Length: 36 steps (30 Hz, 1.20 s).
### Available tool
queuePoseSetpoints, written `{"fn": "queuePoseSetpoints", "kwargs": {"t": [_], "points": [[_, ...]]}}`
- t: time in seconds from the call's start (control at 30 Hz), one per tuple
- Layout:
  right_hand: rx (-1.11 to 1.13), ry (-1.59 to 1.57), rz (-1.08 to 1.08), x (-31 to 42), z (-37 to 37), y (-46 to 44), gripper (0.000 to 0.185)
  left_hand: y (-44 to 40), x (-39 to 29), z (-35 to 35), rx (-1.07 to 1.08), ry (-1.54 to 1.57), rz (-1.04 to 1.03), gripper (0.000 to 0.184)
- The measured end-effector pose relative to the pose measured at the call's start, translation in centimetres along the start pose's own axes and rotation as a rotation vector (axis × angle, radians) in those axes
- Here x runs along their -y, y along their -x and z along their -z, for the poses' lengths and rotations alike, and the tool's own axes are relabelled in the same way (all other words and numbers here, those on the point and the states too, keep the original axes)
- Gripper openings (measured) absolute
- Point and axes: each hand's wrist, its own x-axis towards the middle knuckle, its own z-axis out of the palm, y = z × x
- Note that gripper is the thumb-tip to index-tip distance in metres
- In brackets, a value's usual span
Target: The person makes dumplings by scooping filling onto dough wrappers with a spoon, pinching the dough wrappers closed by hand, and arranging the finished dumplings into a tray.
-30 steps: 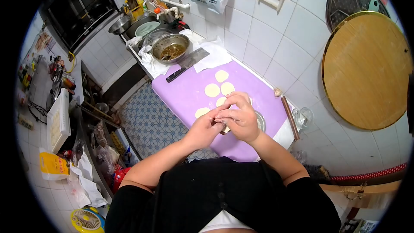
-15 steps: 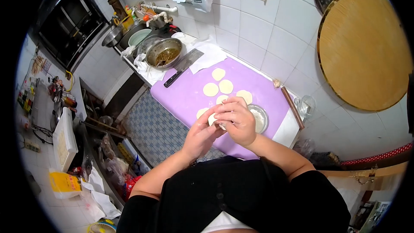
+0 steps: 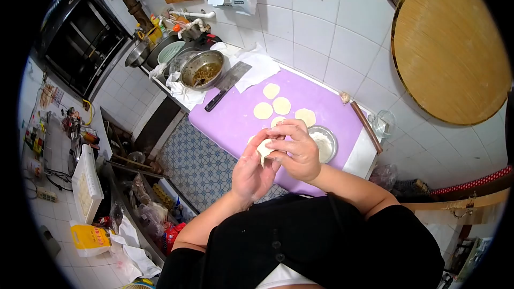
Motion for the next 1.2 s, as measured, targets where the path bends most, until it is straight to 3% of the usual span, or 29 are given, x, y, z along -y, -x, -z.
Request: {"fn": "queuePoseSetpoints", "kwargs": {"t": [0.17, 0.27, 0.47, 0.57, 0.67, 0.87, 0.97, 1.07, 1.17, 1.2], "points": [[0.010, -0.049, 0.065, -1.0, -0.1, 0.2, 0.021, 0.2, 0.3, 0.4, -0.033, 0.141, 0.008, 0.048], [-0.052, -0.037, -0.071, 0.2, -0.1, -0.4, 0.020, 0.1, 0.4, 0.3, -0.028, 0.073, -0.059, 0.047], [-0.010, -0.062, 0.067, -0.9, 0.5, -0.2, 0.020, -0.3, 0.4, 0.2, -0.020, 0.114, 0.022, 0.048], [-0.065, -0.024, -0.096, 0.5, 0.6, -1.0, 0.019, -0.9, 0.6, 0.3, 0.022, 0.081, -0.023, 0.047], [-0.063, -0.041, -0.009, -0.7, 0.8, -0.3, 0.020, -0.9, 0.9, 0.4, 0.064, 0.190, -0.024, 0.048], [-0.061, -0.055, -0.025, -1.1, 0.6, -0.2, 0.020, -1.2, 1.0, -0.1, -0.058, 0.159, 0.033, 0.048], [-0.080, -0.058, -0.071, -1.2, 0.4, 0.1, 0.019, -1.2, 1.6, 0.8, 0.035, 0.397, 0.043, 0.046], [-0.069, -0.078, -0.095, -2.1, 0.2, 1.1, 0.019, -1.2, 1.6, 0.5, -0.083, 0.410, 0.085, 0.045], [-0.036, -0.044, -0.151, -1.7, 0.4, 0.8, 0.018, -1.2, 1.0, 1.0, 0.021, 0.478, 0.128, 0.045], [0.018, -0.022, -0.146, -1.3, 0.6, 0.3, 0.018, -1.4, 0.5, 0.5, -0.111, 0.326, 0.168, 0.047]]}}
